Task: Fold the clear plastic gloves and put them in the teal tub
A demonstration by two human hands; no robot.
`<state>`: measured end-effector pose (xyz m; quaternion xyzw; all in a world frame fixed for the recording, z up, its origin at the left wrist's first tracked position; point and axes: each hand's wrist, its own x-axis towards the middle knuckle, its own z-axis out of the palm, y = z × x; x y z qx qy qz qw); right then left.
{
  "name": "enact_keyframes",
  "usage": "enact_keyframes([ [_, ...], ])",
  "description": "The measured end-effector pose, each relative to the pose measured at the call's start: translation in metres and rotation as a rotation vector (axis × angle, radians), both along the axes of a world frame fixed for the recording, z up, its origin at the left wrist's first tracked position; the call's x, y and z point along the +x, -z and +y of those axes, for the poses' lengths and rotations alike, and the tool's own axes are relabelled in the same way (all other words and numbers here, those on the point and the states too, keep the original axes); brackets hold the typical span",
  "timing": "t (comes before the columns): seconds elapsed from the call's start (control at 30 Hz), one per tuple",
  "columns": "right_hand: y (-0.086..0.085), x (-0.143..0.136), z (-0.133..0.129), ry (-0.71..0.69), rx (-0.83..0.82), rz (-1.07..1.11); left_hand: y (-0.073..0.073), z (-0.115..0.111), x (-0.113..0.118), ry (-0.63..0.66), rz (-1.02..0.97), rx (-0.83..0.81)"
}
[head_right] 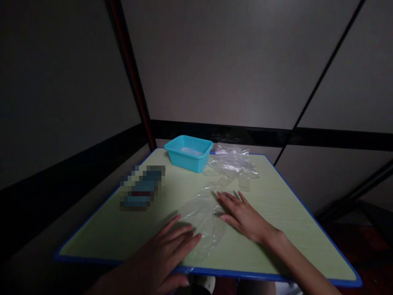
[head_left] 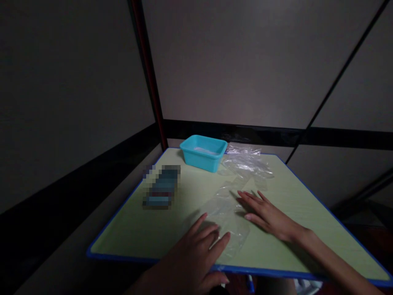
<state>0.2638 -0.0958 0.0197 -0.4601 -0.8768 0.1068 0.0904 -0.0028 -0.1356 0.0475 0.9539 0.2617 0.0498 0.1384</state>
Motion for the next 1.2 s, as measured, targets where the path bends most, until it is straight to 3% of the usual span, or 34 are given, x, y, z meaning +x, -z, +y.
enact_keyframes([
  [0.23,-0.013,-0.033,0.034,-0.178,-0.02,0.051,0.0,-0.007,0.022,0.094,-0.011,-0.036],
  [0.37,-0.021,-0.045,0.038,-0.233,-0.003,0.055,-0.002,-0.001,0.028,0.152,-0.081,-0.089],
  [0.53,-0.024,-0.031,0.013,-0.287,-0.004,0.062,0.002,0.023,0.004,-0.024,-0.125,-0.039],
  [0.73,-0.004,-0.016,-0.012,-0.326,-0.085,-0.002,0.024,0.036,-0.005,0.035,-0.027,-0.032],
  [0.9,-0.003,-0.012,-0.012,-0.286,-0.039,0.039,0.027,0.037,0.001,0.064,-0.044,-0.044],
  [1.0,-0.006,-0.01,-0.017,-0.317,-0.073,0.051,0.025,0.039,-0.001,0.05,-0.107,-0.1],
  [1.2,-0.017,-0.006,-0.041,-0.432,-0.164,-0.041,0.023,0.047,-0.007,-0.186,-0.427,-0.394],
])
